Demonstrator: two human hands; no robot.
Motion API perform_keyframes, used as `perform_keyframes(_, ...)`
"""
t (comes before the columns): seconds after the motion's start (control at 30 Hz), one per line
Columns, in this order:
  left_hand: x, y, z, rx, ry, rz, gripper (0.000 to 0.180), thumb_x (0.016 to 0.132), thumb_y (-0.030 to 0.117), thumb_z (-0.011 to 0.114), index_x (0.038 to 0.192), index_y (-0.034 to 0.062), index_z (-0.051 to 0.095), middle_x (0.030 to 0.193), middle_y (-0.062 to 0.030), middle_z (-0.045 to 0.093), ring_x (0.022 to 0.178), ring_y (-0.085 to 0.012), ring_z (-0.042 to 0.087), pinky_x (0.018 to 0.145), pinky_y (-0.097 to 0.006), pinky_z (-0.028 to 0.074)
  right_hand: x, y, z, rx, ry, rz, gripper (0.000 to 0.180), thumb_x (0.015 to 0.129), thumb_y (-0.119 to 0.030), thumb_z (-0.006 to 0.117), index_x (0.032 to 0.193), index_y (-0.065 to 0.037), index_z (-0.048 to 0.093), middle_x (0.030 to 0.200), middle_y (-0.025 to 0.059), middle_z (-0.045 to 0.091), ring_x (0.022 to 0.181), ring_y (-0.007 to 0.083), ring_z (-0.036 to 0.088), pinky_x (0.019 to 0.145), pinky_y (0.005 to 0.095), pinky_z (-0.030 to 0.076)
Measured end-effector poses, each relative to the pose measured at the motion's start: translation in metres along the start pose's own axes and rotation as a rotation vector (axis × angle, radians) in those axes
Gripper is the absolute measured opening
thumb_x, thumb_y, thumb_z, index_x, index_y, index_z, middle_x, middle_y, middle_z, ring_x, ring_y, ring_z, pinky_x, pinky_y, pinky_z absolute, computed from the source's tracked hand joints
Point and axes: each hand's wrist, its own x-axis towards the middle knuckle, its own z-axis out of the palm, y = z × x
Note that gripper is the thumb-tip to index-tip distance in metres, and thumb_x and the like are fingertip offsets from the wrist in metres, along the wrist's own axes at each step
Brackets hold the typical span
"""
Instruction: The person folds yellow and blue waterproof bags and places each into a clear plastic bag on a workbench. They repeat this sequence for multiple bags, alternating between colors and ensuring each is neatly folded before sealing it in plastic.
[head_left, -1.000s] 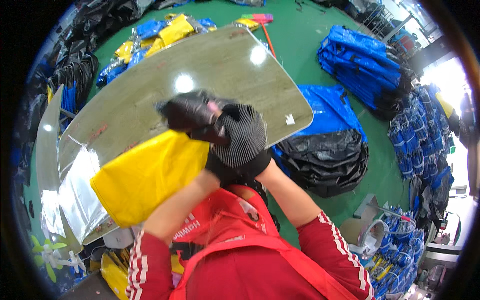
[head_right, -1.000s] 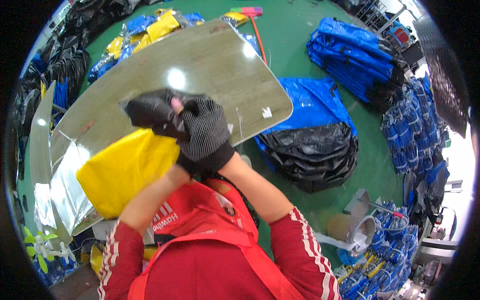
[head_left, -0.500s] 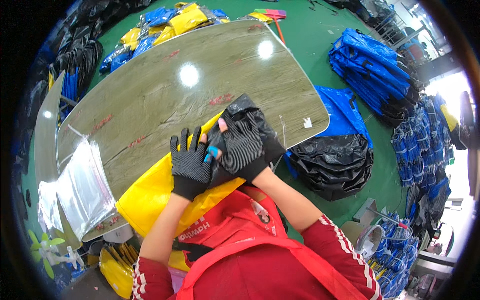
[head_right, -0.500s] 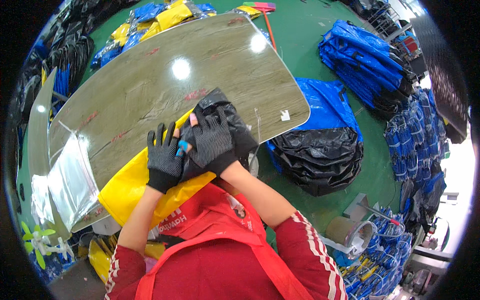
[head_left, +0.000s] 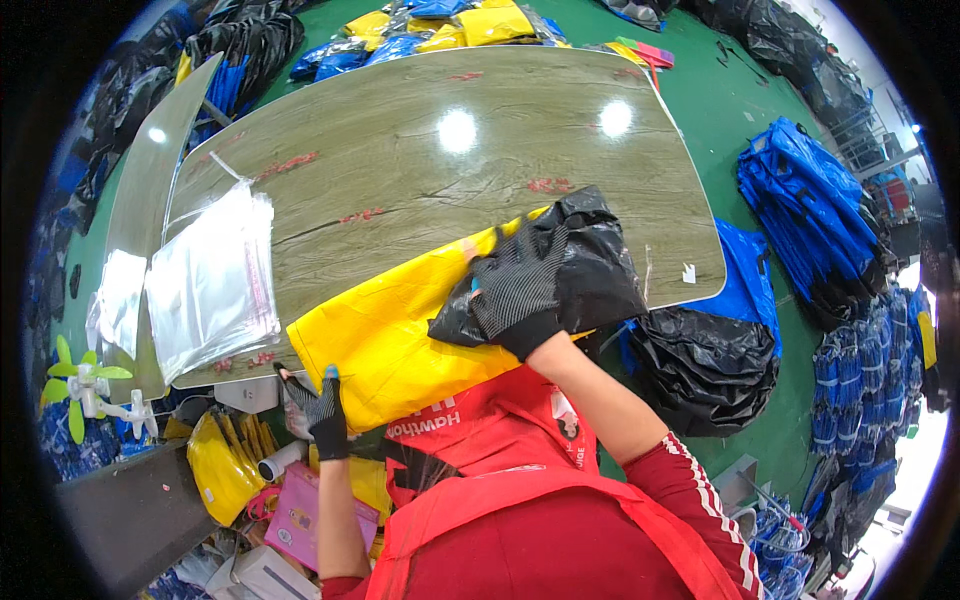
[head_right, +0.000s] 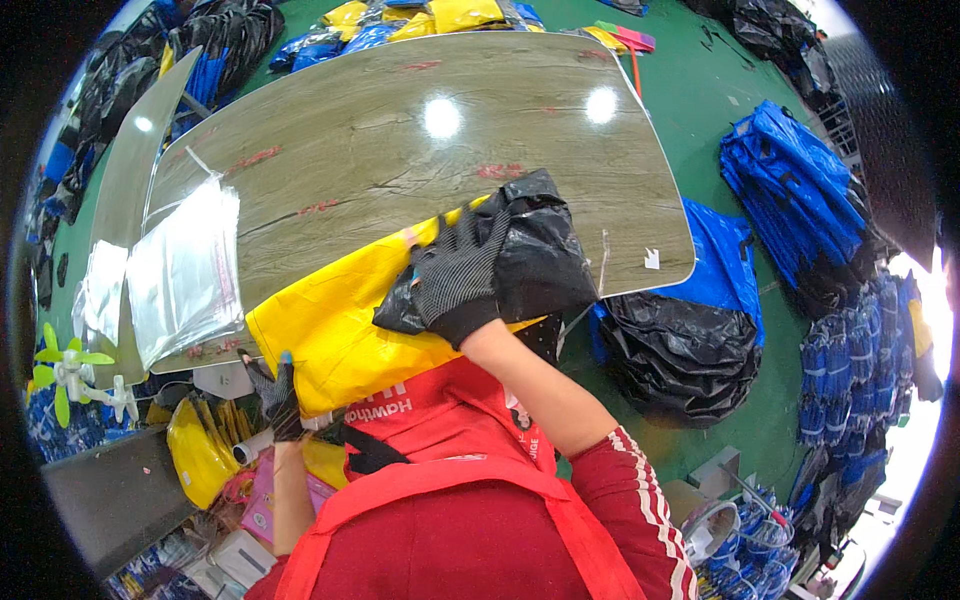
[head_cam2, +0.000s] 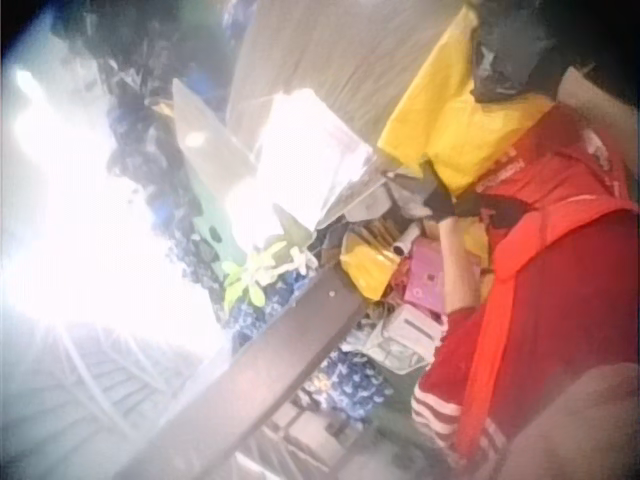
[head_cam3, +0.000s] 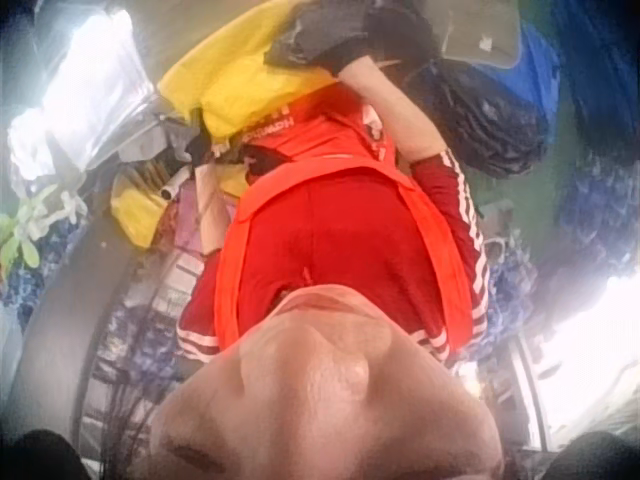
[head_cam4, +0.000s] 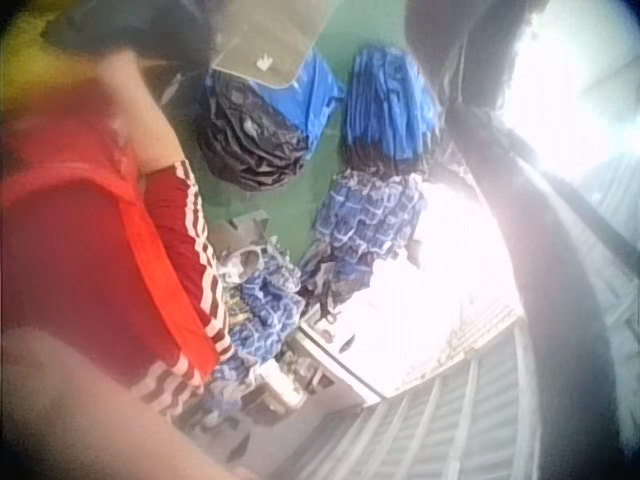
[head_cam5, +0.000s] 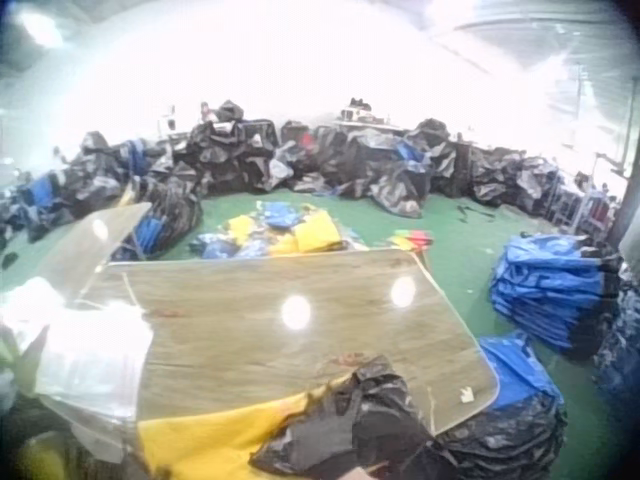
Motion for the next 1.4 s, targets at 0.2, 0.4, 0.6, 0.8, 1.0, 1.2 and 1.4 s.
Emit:
perform_keyframes(0.2, -0.021, 0.013, -0.034, -0.967, -0.699, -0.543, 0.051, 0.089, 0.019, 0.065, 0.131, -0.0018, 0.047, 0.122, -0.0085, 0.057, 0.109, -0.0204, 0.057, 0.098, -0.033, 0.045, 0.013, -0.031, 0.011, 0.173, -0.211, -0.058, 0.062, 0.073, -0.054, 0.061, 0.125, -0.021, 0.063, 0.137, 0.0277, 0.048, 0.134, 0.0511, 0.03, 0.103, 0.0767, -0.003)
perform_keyframes(0.4, 0.015, 0.131, -0.021, -0.926, -0.686, -0.277, 0.026, 0.085, 0.014, 0.063, 0.106, -0.001, 0.063, 0.101, -0.0108, 0.066, 0.091, -0.0235, 0.064, 0.084, -0.037, 0.053, 0.009, -0.01, 0.009, 0.433, 0.197, -0.349, 0.044, 0.083, -0.028, 0.059, 0.124, -0.015, 0.061, 0.131, 0.0156, 0.056, 0.129, 0.0385, 0.044, 0.106, 0.07, 0.017)
perform_keyframes(0.6, -0.058, 0.26, 0.113, -0.775, -0.822, 0.021, 0.026, 0.085, 0.016, 0.064, 0.107, 0.0021, 0.064, 0.091, -0.0049, 0.066, 0.081, -0.0146, 0.062, 0.074, -0.029, 0.049, -0.05, 0.008, 0.036, 0.648, 0.232, -0.057, 0.035, 0.086, -0.023, 0.063, 0.12, -0.013, 0.063, 0.119, 0.0096, 0.062, 0.115, 0.0323, 0.057, 0.106, 0.0476, 0.037)
perform_keyframes(0.8, -0.122, 0.282, 0.249, -0.014, -0.854, 0.712, 0.062, 0.091, 0.044, 0.057, 0.124, -0.0081, 0.05, 0.097, -0.0307, 0.065, 0.091, -0.045, 0.063, 0.077, -0.046, 0.051, -0.064, 0.011, 0.081, 1.065, 0.346, 0.144, 0.031, 0.086, -0.03, 0.056, 0.109, -0.012, 0.065, 0.107, 0.0119, 0.067, 0.103, 0.0349, 0.061, 0.089, 0.0474, 0.047)
perform_keyframes(1.0, -0.1, 0.27, 0.243, 0.478, -0.598, 1.371, 0.06, 0.092, 0.044, 0.052, 0.129, -0.0031, 0.053, 0.093, -0.0211, 0.065, 0.091, -0.0393, 0.062, 0.082, -0.047, 0.048, -0.074, 0.016, 0.076, 0.817, -0.181, 0.099, 0.035, 0.086, -0.03, 0.056, 0.113, -0.01, 0.064, 0.117, 0.0158, 0.063, 0.109, 0.0359, 0.058, 0.097, 0.0453, 0.044)
perform_keyframes(1.2, -0.069, 0.258, 0.23, 0.569, -0.482, 1.409, 0.064, 0.088, 0.045, 0.055, 0.135, 0.0016, 0.049, 0.144, -0.0223, 0.041, 0.14, -0.0425, 0.023, 0.112, -0.059, 0.012, -0.067, 0.005, 0.044, 0.613, 0.055, -0.034, 0.037, 0.087, -0.026, 0.053, 0.117, -0.008, 0.062, 0.121, 0.0174, 0.061, 0.11, 0.0363, 0.058, 0.1, 0.0484, 0.042)
perform_keyframes(1.4, -0.069, 0.252, 0.262, 0.467, -0.514, 1.431, 0.064, 0.088, 0.049, 0.054, 0.128, -0.001, 0.051, 0.124, -0.0237, 0.052, 0.116, -0.0394, 0.045, 0.105, -0.056, 0.025, -0.052, 0.046, -0.07, 0.472, -0.337, -0.052, 0.041, 0.081, -0.036, 0.059, 0.107, -0.005, 0.067, 0.102, 0.0222, 0.066, 0.1, 0.0383, 0.062, 0.095, 0.0523, 0.044)
